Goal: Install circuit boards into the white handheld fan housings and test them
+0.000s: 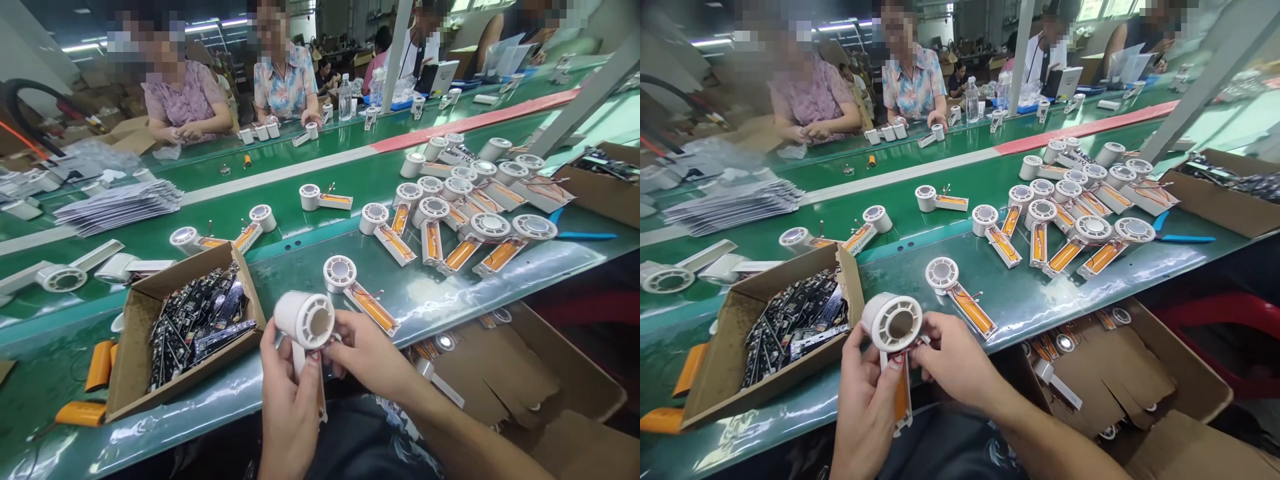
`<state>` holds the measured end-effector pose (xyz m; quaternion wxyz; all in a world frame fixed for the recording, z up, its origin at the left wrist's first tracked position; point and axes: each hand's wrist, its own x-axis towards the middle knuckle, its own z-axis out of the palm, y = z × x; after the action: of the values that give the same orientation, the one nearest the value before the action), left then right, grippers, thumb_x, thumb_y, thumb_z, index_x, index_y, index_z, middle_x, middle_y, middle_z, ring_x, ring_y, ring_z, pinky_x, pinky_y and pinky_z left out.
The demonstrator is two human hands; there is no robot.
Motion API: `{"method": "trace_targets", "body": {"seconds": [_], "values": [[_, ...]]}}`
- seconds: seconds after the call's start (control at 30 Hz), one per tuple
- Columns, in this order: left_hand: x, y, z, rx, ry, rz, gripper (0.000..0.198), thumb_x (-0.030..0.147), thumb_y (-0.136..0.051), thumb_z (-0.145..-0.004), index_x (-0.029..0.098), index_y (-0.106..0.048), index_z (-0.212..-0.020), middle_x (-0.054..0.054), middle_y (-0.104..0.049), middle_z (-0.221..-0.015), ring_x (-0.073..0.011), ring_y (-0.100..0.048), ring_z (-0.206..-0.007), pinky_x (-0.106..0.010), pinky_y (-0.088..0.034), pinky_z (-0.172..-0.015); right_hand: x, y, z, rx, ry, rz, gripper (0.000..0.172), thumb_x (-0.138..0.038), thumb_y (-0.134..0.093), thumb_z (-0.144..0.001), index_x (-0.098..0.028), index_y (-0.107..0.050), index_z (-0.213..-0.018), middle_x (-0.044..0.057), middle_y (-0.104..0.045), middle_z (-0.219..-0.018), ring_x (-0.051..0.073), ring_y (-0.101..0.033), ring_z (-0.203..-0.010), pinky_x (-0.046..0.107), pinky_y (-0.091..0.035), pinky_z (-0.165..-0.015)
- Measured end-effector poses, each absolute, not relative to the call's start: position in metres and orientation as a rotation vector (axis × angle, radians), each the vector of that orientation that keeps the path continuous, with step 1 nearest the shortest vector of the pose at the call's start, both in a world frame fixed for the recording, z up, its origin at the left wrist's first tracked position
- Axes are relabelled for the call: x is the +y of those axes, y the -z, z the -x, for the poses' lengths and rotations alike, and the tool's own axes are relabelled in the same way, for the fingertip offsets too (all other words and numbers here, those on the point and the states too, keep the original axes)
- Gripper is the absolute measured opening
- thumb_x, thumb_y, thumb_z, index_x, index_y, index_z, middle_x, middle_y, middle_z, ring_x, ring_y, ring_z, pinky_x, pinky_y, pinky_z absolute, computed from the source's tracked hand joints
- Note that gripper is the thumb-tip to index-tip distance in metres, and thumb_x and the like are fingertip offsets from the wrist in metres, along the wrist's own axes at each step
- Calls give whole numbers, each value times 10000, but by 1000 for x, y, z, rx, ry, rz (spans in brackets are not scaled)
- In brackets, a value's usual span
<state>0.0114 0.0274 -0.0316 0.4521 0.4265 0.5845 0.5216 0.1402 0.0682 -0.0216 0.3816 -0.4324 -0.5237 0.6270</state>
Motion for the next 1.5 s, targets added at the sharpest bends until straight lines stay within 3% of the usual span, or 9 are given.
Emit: {"method": "trace_targets", "body": {"seconds": [0.13,0.27,0.47,0.57,0.67,0.93,1.13,1.23,1.5], "values": [[28,35,-8,1357,-1346,-925,693,405,-636,-854,228,-297,-1432,-149,-631,-1271,-266,-639,-1118,-372,-508,-930,68,33,-144,-772,-2131,682,378,-297,-798,-612,-170,-549,-866,-27,-638,-672,47,-453,-376,157,-345,-335],[26,41,-5,1325,-1361,-875,666,380,-617,-866,247,-292,-1432,-139,-593,-1322,-254,-620,-1142,-367,-491,-952,58,31,-145,-759,-2021,685,351,-265,-775,-668,-185,-525,-900,35,-714,-827,82,-588,-498,153,-408,-402],[23,39,-6,1216,-1419,-802,619,430,-590,-871,244,-311,-1392,-129,-600,-1294,-275,-594,-1176,-388,-479,-966,35,24,-140,-1826,-941,906,255,-64,-487,-882,-199,-562,-1085,84,-725,-1015,202,-682,-902,323,-536,-801],[25,35,-6,1181,-1375,-784,601,421,-651,-834,244,-346,-1320,-110,-646,-1201,-262,-628,-1103,-363,-508,-905,29,21,-139,-2157,-381,869,306,-46,-362,-935,-135,-563,-1148,136,-712,-1091,221,-675,-846,347,-534,-770],[27,34,-3,1183,-1317,-757,565,368,-691,-799,231,-387,-1254,-71,-700,-1015,-237,-666,-983,-327,-523,-831,29,15,-141,-2277,-199,858,357,-54,-298,-965,-88,-537,-1228,151,-714,-1110,212,-673,-819,328,-532,-702],[30,34,2,1202,-1323,-765,326,272,-649,-789,195,-555,-1091,-6,-678,-803,-139,-611,-636,-262,-496,-658,28,14,-150,-2279,-62,695,316,-132,-353,-1004,-136,-595,-1208,127,-743,-1077,198,-695,-812,316,-536,-666],[31,28,-2,1100,-1270,-706,109,237,-683,-740,167,-616,-788,-15,-672,-780,-124,-594,-628,-272,-494,-703,24,26,-154,-2169,-92,821,314,-76,-392,-963,-128,-628,-1164,116,-741,-979,226,-664,-918,422,-519,-897],[32,28,-6,1149,-1320,-651,195,245,-741,-694,161,-637,-836,-27,-686,-831,-158,-636,-728,-288,-502,-747,21,33,-157,-2151,-87,887,388,-44,-378,-945,-150,-599,-1245,111,-724,-1038,219,-654,-993,436,-491,-985],[29,39,-15,1109,-1404,-486,476,308,-717,-728,224,-553,-1166,-45,-691,-966,-220,-664,-940,-342,-511,-855,19,42,-151,-1937,-580,1119,468,-43,-451,-859,-193,-569,-1286,117,-665,-1175,217,-673,-1012,327,-597,-856]]}}
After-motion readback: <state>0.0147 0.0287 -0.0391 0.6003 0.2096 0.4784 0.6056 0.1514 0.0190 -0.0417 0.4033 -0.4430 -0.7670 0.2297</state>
